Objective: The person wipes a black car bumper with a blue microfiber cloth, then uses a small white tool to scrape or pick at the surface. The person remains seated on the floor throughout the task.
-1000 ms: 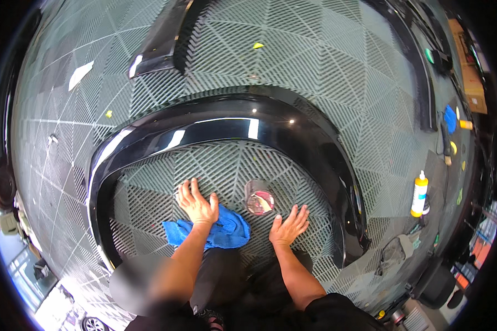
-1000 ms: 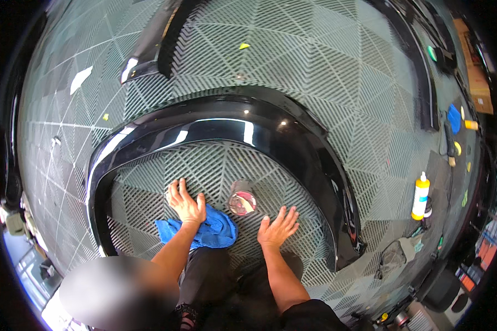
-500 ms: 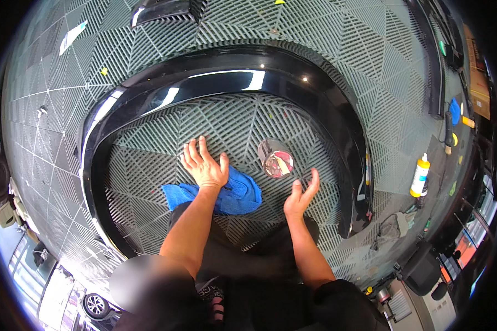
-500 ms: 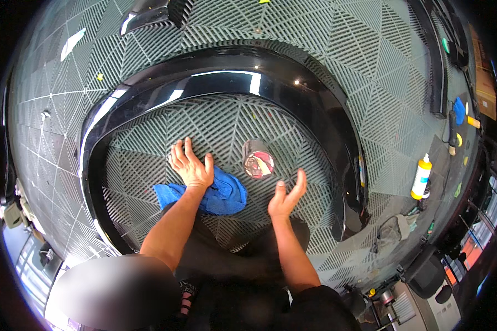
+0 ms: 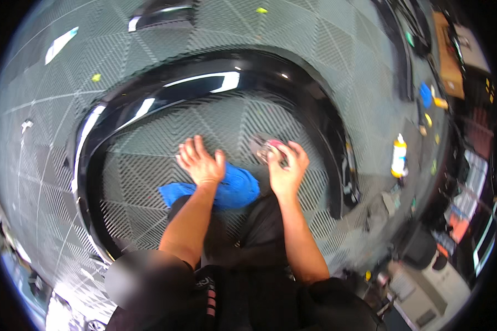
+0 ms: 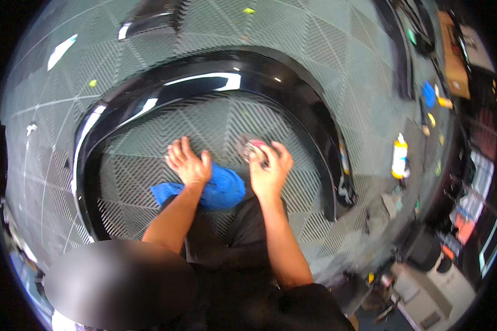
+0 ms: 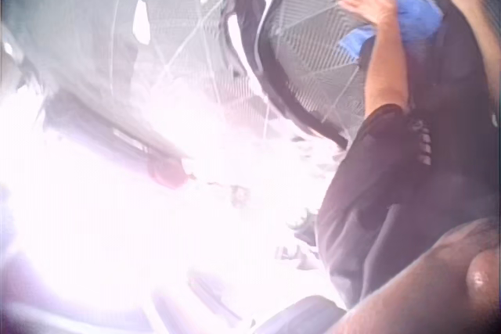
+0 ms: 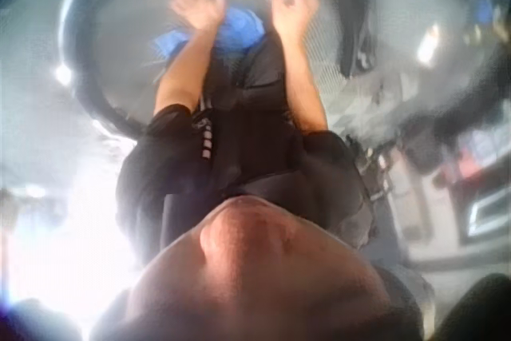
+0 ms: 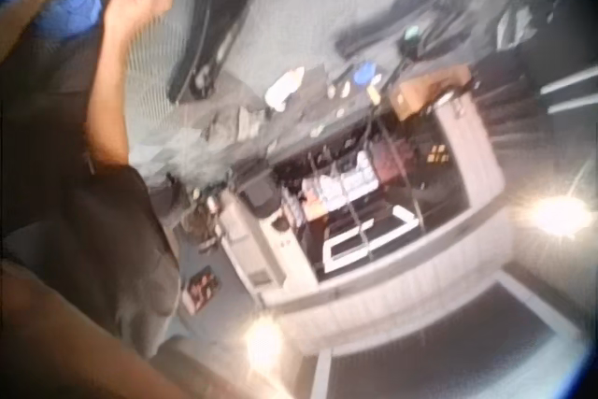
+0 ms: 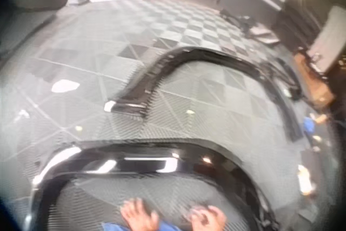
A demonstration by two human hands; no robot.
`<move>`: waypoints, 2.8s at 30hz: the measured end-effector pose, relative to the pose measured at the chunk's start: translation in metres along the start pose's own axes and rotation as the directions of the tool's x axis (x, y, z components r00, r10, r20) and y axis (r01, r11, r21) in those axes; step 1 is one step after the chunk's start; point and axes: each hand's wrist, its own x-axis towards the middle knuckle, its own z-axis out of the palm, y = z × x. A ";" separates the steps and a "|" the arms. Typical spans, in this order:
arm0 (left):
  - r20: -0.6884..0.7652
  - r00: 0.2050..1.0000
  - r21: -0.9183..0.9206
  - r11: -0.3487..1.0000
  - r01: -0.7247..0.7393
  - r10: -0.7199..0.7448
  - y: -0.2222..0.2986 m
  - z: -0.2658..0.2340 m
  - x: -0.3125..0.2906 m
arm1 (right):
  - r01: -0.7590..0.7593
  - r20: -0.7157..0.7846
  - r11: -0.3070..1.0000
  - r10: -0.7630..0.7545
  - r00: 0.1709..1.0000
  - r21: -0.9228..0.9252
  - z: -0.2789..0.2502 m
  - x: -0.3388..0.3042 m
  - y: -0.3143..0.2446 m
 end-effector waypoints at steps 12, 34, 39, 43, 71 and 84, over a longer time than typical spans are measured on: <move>0.205 0.974 -0.053 0.992 0.112 -0.099 -0.013 -0.003 -0.004 | -0.130 0.185 0.962 0.086 0.979 0.240 -0.009 -0.013 0.015; 0.502 0.463 -0.347 0.661 -0.665 0.730 0.139 -0.107 0.055 | -0.507 0.256 0.525 0.478 0.840 0.684 -0.084 -0.035 0.063; 0.509 0.453 -0.299 0.644 -0.704 0.732 0.149 -0.104 0.052 | -0.504 0.363 0.368 0.389 0.847 0.782 -0.083 -0.049 0.078; 0.574 0.443 -0.269 0.670 -0.692 0.688 0.155 -0.103 0.052 | -0.457 0.342 0.293 0.368 0.865 0.840 -0.085 -0.047 0.079; 0.600 0.360 -0.172 0.555 -0.814 0.714 0.178 -0.116 0.061 | -0.601 0.407 0.198 0.571 0.713 0.774 -0.076 -0.064 0.147; 0.589 0.337 -0.188 0.529 -0.827 0.735 0.176 -0.110 0.065 | -0.593 0.401 0.210 0.561 0.724 0.778 -0.083 -0.066 0.160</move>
